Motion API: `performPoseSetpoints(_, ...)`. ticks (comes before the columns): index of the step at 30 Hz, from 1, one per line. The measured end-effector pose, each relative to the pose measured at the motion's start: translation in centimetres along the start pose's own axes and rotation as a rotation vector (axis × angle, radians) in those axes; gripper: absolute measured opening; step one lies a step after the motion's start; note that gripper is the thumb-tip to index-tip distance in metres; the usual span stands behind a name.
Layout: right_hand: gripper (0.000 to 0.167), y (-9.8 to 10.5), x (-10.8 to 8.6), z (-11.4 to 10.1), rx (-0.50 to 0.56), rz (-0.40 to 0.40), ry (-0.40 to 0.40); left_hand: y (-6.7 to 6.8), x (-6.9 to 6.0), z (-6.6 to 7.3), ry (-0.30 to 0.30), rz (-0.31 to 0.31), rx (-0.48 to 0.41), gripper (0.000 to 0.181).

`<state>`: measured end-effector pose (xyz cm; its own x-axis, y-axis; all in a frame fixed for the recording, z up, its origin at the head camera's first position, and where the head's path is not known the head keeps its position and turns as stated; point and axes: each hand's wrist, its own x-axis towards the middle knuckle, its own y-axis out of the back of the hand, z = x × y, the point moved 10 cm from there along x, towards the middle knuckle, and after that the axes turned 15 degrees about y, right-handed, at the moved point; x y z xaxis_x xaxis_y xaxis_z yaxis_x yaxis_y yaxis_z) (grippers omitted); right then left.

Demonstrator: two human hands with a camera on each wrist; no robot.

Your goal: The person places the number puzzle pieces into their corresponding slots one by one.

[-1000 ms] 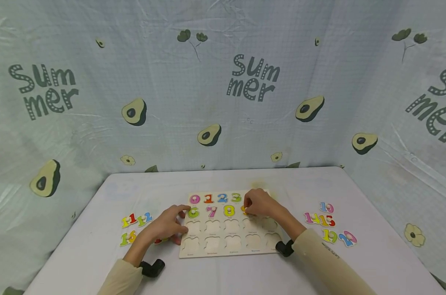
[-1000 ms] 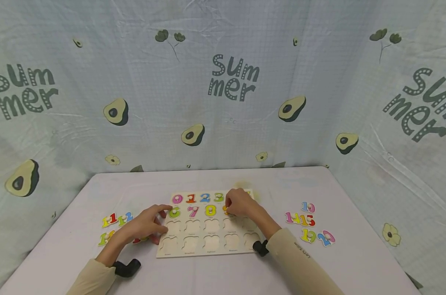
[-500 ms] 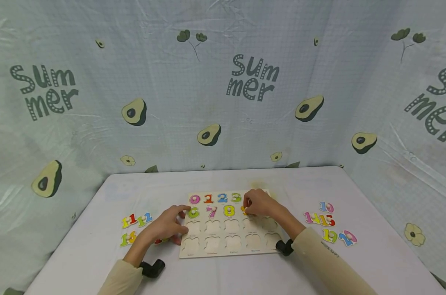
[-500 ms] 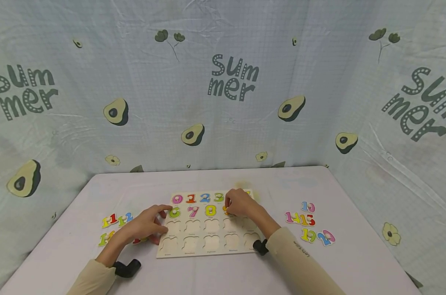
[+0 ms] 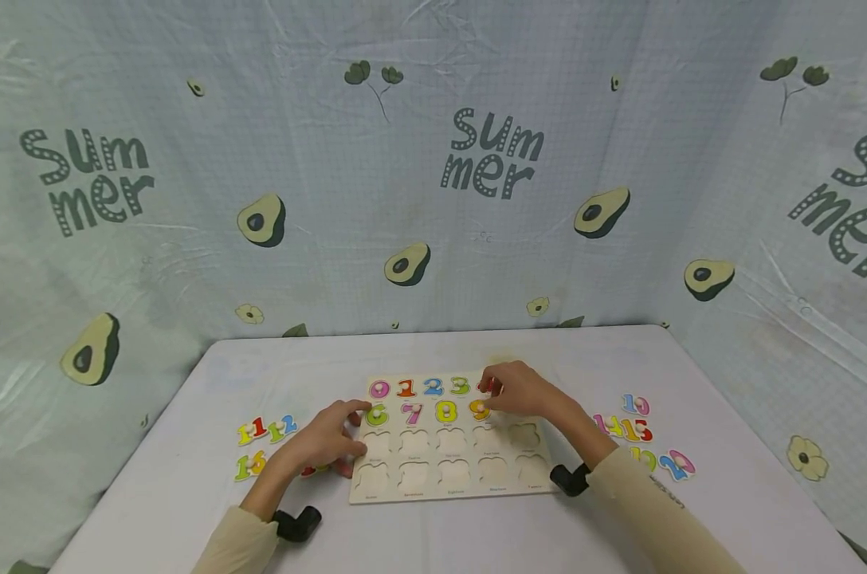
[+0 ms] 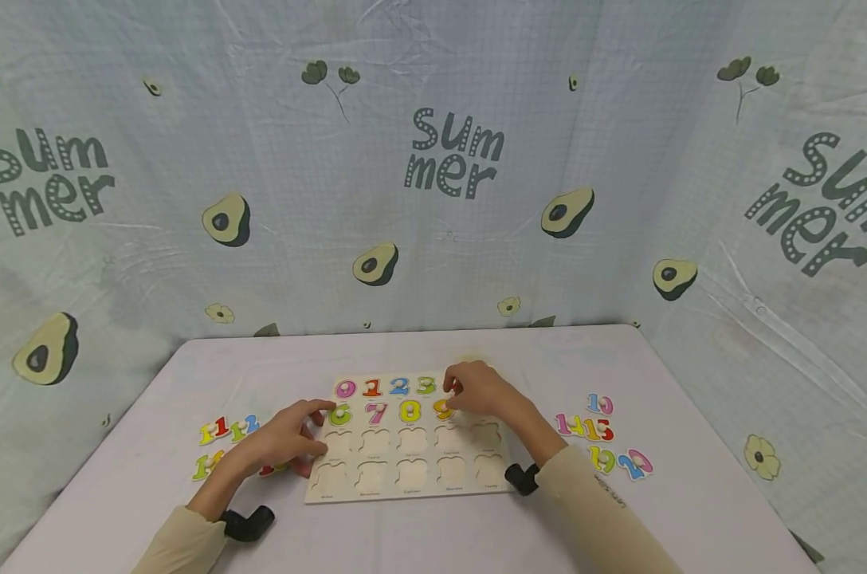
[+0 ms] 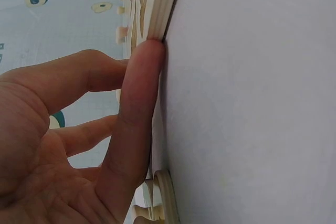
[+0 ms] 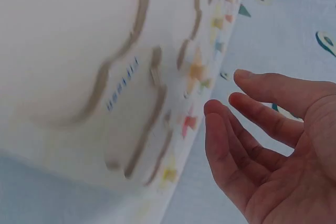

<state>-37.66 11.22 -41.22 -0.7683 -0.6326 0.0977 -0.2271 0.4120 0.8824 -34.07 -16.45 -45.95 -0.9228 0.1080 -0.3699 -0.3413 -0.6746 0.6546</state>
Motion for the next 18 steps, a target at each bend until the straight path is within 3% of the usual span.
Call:
performPoseSetpoints(8,0.019,3.8,-2.5,1.4,0.022,0.081,0.003,-0.1,0.1,0.0,-0.002,-0.018,-0.030,0.070)
performPoseSetpoints(18,0.020,7.7,-7.0,5.4,-0.003,0.153,-0.093,-0.1,0.2,-0.1,-0.009,-0.004,-0.017,0.070)
